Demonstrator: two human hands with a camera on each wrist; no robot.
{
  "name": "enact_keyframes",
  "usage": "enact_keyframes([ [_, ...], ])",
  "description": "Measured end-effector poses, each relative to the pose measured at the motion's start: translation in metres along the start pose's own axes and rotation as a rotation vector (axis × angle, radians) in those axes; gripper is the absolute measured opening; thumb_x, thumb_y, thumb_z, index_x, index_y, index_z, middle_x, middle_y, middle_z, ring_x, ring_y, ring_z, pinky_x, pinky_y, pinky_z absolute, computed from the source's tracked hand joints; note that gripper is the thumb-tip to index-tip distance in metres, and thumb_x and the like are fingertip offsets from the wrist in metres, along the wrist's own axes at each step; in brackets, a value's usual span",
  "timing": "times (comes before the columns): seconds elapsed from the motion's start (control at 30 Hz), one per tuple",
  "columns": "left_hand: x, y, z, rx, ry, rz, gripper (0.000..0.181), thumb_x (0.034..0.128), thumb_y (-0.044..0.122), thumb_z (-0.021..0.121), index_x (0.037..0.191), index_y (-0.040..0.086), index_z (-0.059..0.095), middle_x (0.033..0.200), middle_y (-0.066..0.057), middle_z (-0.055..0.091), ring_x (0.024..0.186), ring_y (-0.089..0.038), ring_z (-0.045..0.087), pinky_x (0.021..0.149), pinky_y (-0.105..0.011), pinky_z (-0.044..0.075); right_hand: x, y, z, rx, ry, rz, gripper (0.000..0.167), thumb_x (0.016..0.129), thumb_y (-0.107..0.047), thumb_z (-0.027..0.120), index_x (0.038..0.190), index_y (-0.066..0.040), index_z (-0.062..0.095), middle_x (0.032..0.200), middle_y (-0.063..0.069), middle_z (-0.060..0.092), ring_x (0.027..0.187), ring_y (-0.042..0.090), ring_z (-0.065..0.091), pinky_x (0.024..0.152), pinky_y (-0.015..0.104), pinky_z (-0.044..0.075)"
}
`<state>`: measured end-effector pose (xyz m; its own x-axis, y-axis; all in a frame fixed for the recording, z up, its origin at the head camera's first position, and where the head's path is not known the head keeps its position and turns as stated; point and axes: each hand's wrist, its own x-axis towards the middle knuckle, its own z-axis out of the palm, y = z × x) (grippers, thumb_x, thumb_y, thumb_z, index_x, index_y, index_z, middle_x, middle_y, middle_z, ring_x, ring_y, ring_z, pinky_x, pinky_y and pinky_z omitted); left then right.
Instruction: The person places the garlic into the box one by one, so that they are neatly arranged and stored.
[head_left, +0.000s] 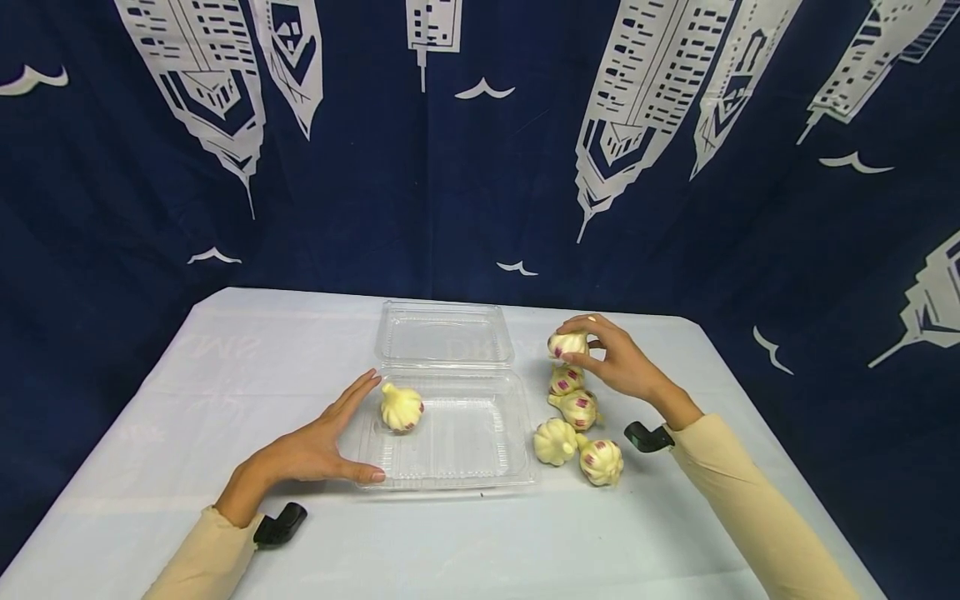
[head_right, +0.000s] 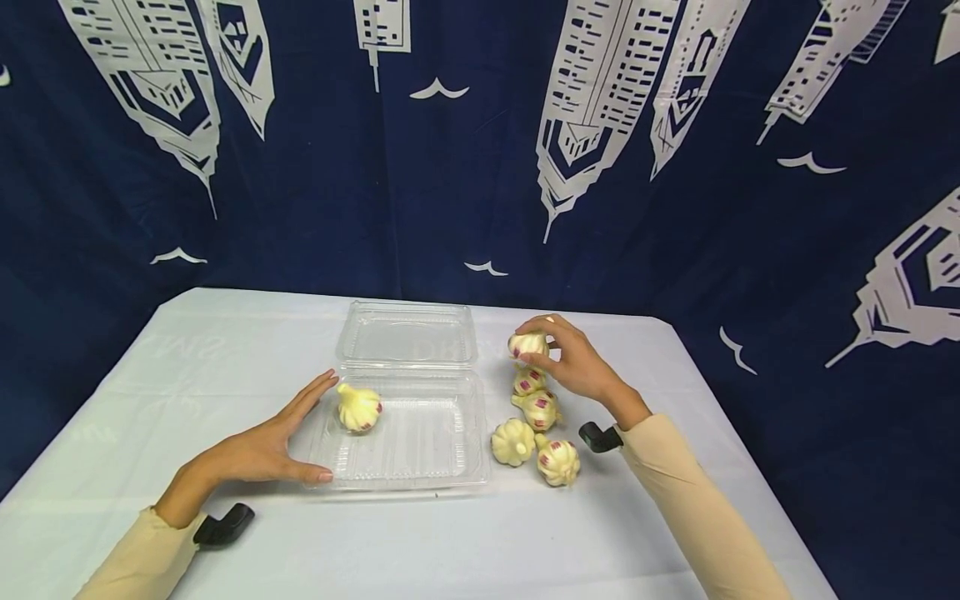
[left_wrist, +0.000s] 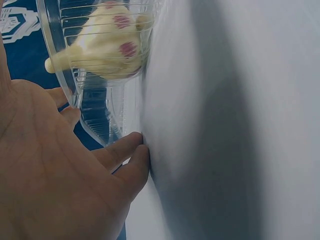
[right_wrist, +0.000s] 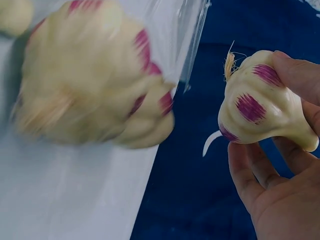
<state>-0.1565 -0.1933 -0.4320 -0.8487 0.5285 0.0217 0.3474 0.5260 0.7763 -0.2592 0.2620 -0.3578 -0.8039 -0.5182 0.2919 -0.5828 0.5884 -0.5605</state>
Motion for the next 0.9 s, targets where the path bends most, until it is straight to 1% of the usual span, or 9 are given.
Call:
enact_keyframes([
  [0.13, 0.0, 0.001, -0.001, 0.007, 0.002, 0.008, 0.129, 0.0723, 0.048, 0.088, 0.162, 0.024, -0.001, 0.169, -0.009, -0.007, 0.153, -0.045, 0.0, 0.113, -0.074, 0.015, 0.008, -0.011, 0.004, 0.007, -0.016, -0.052, 0.034, 0.092, -0.009, 0.074, 0.124, -0.011, 0.065, 0.129, 0.008, 0.06, 0.124, 0.024, 0.053, 0.093, 0.049, 0.053],
  [0.3, 0.0, 0.001, -0.001, 0.007, 0.002, 0.011, 0.129, 0.0723, 0.046, 0.088, 0.162, 0.024, -0.001, 0.169, -0.01, -0.006, 0.153, -0.046, 0.0, 0.113, -0.075, 0.015, 0.016, -0.022, 0.011, 0.019, -0.045, -0.124, 0.033, 0.091, -0.008, 0.073, 0.123, -0.009, 0.065, 0.129, 0.01, 0.061, 0.123, 0.027, 0.054, 0.092, 0.049, 0.054],
  [0.57, 0.0, 0.001, -0.001, 0.003, 0.001, 0.013, 0.129, 0.0724, 0.048, 0.088, 0.162, 0.02, -0.001, 0.169, -0.01, -0.007, 0.153, -0.046, 0.0, 0.113, -0.074, 0.015, 0.023, -0.041, 0.023, 0.021, -0.117, -0.134, 0.033, 0.093, -0.017, 0.073, 0.125, -0.015, 0.066, 0.13, 0.004, 0.06, 0.124, 0.021, 0.053, 0.095, 0.044, 0.052],
  [0.77, 0.0, -0.001, 0.0, -0.005, 0.002, 0.012, 0.13, 0.0721, 0.049, 0.088, 0.162, 0.019, -0.001, 0.169, -0.008, -0.007, 0.153, -0.045, 0.0, 0.114, -0.074, 0.015, 0.026, -0.054, 0.033, 0.036, -0.16, -0.159, 0.035, 0.092, -0.018, 0.074, 0.126, -0.015, 0.064, 0.129, 0.003, 0.061, 0.12, 0.019, 0.056, 0.093, 0.042, 0.052],
  [0.9, 0.0, -0.001, 0.0, -0.008, 0.002, 0.002, 0.131, 0.0706, 0.049, 0.089, 0.162, 0.02, 0.0, 0.169, -0.007, -0.007, 0.154, -0.042, 0.0, 0.114, -0.074, 0.015, 0.026, -0.061, 0.04, 0.032, -0.183, -0.193, 0.035, 0.092, -0.018, 0.074, 0.124, -0.014, 0.063, 0.128, 0.003, 0.061, 0.118, 0.018, 0.056, 0.092, 0.04, 0.053],
])
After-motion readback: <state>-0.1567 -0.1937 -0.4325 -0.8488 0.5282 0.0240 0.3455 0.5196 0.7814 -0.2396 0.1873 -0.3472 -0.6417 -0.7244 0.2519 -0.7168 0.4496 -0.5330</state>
